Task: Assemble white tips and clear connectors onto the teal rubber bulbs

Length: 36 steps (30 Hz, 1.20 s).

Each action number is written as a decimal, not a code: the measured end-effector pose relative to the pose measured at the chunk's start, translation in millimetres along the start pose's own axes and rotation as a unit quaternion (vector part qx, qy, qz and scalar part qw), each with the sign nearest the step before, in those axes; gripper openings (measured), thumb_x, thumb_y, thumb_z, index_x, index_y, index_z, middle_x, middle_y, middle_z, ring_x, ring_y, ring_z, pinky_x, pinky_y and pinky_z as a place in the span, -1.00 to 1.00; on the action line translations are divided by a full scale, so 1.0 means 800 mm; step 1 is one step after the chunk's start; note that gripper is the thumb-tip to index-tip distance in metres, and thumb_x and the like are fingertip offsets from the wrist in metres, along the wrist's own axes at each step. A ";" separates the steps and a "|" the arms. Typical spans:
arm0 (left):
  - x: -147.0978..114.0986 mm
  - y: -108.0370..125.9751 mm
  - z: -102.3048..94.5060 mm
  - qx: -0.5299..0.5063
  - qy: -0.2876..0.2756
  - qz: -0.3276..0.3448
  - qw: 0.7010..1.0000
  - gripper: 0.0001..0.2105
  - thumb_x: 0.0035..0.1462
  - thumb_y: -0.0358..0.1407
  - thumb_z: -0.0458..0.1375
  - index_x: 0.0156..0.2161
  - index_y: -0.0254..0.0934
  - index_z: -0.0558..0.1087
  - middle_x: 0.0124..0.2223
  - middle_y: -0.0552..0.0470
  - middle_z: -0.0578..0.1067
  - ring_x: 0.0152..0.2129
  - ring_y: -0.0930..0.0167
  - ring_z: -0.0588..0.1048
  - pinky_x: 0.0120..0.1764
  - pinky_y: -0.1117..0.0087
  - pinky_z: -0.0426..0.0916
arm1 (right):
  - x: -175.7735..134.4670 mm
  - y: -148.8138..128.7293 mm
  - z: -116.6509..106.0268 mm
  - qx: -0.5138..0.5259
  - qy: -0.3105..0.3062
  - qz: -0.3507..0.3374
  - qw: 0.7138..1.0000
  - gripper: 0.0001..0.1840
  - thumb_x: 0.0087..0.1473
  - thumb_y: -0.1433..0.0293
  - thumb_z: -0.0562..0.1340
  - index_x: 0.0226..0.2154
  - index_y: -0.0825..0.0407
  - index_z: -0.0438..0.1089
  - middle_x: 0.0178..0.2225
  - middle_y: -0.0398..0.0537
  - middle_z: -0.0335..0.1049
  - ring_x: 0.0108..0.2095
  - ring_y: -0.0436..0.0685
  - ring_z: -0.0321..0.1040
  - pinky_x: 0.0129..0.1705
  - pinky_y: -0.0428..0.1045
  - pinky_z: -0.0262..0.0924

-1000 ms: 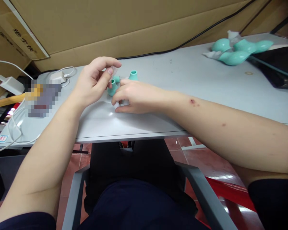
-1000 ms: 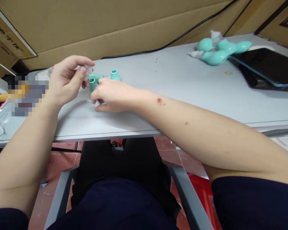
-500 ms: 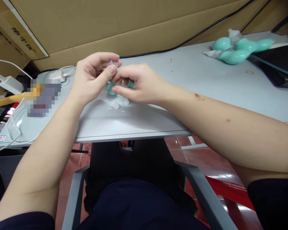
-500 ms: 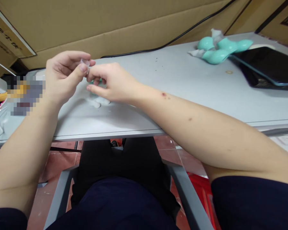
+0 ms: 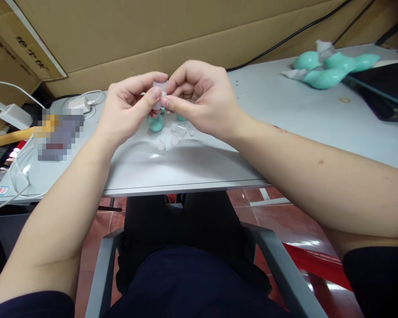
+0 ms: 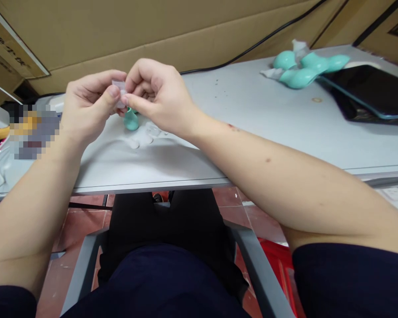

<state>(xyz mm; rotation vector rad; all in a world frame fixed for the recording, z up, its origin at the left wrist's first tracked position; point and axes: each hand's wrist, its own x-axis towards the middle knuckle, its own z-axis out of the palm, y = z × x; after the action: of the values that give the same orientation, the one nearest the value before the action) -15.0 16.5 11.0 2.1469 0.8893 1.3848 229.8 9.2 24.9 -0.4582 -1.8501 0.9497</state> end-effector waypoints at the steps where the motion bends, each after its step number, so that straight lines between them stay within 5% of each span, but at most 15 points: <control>1: -0.001 0.004 0.002 -0.009 0.005 -0.010 1.000 -0.21 0.36 0.63 0.47 0.25 0.02 0.80 -0.07 0.03 0.88 -0.25 0.25 0.78 -0.13 0.00 0.82 | 0.001 0.001 -0.001 0.001 0.000 0.007 1.000 -0.36 0.30 -0.23 0.72 -0.24 -0.23 0.44 -0.17 -0.08 0.77 -0.03 0.39 0.79 -0.02 0.26 0.70; 10: 0.000 0.019 0.009 -0.062 0.048 -0.061 0.995 -0.62 0.37 0.16 0.67 0.02 -0.03 0.84 -0.26 0.05 0.79 -0.40 0.28 0.76 -0.24 0.15 0.80 | 0.006 0.017 0.000 0.093 0.009 0.029 0.995 -0.46 0.21 -0.03 0.86 -0.37 -0.17 0.63 -0.32 -0.13 0.79 -0.23 0.25 0.74 -0.16 0.11 0.66; 14: 0.000 0.023 0.008 -0.026 0.061 -0.090 0.994 -0.76 0.44 -0.03 0.65 -0.04 -0.10 0.81 -0.28 0.08 0.76 -0.42 0.30 0.76 -0.25 0.20 0.76 | 0.006 0.018 -0.002 0.101 -0.008 0.015 0.995 -0.45 0.21 -0.07 0.86 -0.36 -0.16 0.65 -0.33 -0.14 0.78 -0.26 0.20 0.72 -0.18 0.08 0.67; 18: -0.003 0.031 0.007 -0.017 0.054 -0.121 0.991 -0.76 0.47 -0.02 0.66 -0.01 -0.08 0.81 -0.27 0.09 0.78 -0.33 0.29 0.77 -0.17 0.20 0.78 | 0.006 0.022 -0.005 0.089 -0.028 -0.011 0.996 -0.39 0.30 -0.17 0.81 -0.34 -0.14 0.63 -0.33 -0.11 0.76 -0.25 0.21 0.75 -0.15 0.08 0.69; 26: -0.008 0.033 0.004 -0.043 0.040 -0.137 0.989 -0.73 0.50 -0.10 0.64 -0.18 -0.16 0.74 -0.25 0.04 0.77 -0.36 0.32 0.75 -0.21 0.23 0.79 | 0.000 0.027 -0.016 -0.079 -0.028 -0.074 0.994 -0.42 0.62 -0.19 0.54 -0.26 -0.15 0.56 -0.18 -0.02 0.76 -0.12 0.27 0.72 -0.08 0.12 0.63; 36: -0.003 0.045 0.011 -0.063 0.024 -0.175 0.982 -0.69 0.57 -0.26 0.51 -0.29 -0.20 0.64 -0.33 0.09 0.67 -0.42 0.39 0.76 -0.26 0.37 0.79 | 0.002 0.012 -0.026 -0.342 -0.060 -0.082 0.934 -0.63 0.76 0.08 0.19 -0.19 -0.20 0.28 -0.13 0.03 0.75 -0.14 0.28 0.65 0.04 0.19 0.53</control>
<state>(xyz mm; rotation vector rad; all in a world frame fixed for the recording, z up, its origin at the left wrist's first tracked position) 2.0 -10.6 29.4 1.7672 1.1048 1.2794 246.5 24.9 22.9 -0.6543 -2.2730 0.1948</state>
